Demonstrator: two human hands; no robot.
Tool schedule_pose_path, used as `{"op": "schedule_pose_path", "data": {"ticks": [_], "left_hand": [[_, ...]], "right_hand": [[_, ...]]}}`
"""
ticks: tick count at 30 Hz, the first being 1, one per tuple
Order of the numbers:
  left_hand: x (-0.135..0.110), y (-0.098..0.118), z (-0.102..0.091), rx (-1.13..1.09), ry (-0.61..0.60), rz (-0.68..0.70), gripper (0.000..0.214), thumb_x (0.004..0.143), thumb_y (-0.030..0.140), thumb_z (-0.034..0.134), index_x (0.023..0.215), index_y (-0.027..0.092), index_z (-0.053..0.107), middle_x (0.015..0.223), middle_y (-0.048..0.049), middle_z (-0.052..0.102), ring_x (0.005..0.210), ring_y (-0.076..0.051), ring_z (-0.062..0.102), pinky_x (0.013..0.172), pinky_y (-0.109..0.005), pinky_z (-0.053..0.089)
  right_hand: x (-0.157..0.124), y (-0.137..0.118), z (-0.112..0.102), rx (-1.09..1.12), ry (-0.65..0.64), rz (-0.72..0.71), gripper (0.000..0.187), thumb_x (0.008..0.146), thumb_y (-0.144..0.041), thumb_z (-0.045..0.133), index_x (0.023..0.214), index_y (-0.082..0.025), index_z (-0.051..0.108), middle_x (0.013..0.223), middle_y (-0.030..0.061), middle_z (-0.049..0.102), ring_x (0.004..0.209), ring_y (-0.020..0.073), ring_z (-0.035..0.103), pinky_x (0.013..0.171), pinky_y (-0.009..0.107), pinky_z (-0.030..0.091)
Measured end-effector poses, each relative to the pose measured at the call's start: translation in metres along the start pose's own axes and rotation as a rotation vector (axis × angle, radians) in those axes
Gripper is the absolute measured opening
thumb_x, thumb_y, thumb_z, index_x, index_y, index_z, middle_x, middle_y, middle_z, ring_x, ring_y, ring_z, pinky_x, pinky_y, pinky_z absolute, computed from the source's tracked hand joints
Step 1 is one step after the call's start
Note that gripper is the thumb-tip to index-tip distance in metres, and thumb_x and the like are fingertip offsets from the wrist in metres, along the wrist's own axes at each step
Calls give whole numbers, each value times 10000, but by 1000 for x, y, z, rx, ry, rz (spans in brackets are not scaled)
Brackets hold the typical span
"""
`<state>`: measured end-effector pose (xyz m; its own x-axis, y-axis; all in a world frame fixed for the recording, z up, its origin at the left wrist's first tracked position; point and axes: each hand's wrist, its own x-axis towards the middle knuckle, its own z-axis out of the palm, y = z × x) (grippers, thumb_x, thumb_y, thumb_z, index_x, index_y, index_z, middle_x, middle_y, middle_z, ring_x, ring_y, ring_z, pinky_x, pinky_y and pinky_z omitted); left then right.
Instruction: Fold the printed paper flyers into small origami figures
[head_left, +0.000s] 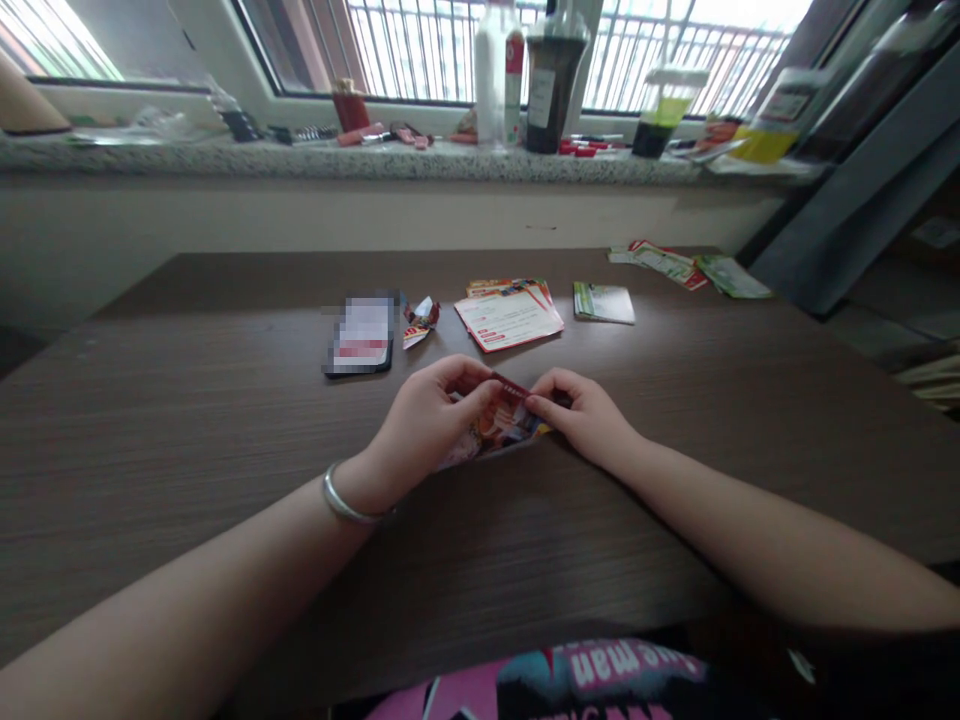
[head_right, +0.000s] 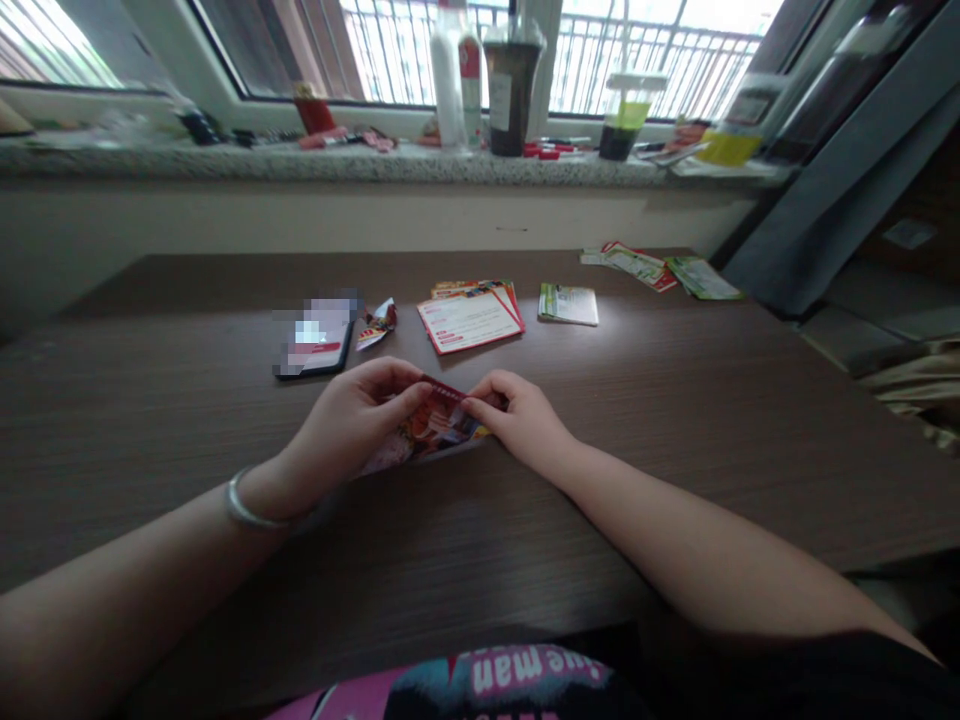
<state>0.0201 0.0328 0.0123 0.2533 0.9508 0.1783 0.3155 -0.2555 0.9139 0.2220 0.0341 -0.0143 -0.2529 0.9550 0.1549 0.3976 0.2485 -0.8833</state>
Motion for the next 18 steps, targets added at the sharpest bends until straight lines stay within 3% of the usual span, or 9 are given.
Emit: {"op": "schedule_pose_path", "data": {"ticks": [4,11,18], "left_hand": [[2,-4,8,33,64,31,231,845,387,605,833,156,624,755,-25,675,673,-134,618,610,-242,499],[-5,-14,4,108,50,93,240,873,384,583,791,165,635,695,3,653,611,-110,592,563,-210,462],[-8,-18,4,110,52,117,186,853,344,593,883,170,649,790,-17,678,662,-119,611,595,-217,490]], "right_hand": [[2,3,-2,-11,29,-11,196,814,-355,612,725,-181,589,694,-11,569,652,128,487,631,271,392],[5,7,3,-18,15,-46,172,819,-321,618,723,-180,590,723,-8,590,692,128,517,661,268,404],[7,6,4,-48,-4,-59,148,814,-301,619,722,-185,605,729,-7,605,704,133,532,671,274,407]]}}
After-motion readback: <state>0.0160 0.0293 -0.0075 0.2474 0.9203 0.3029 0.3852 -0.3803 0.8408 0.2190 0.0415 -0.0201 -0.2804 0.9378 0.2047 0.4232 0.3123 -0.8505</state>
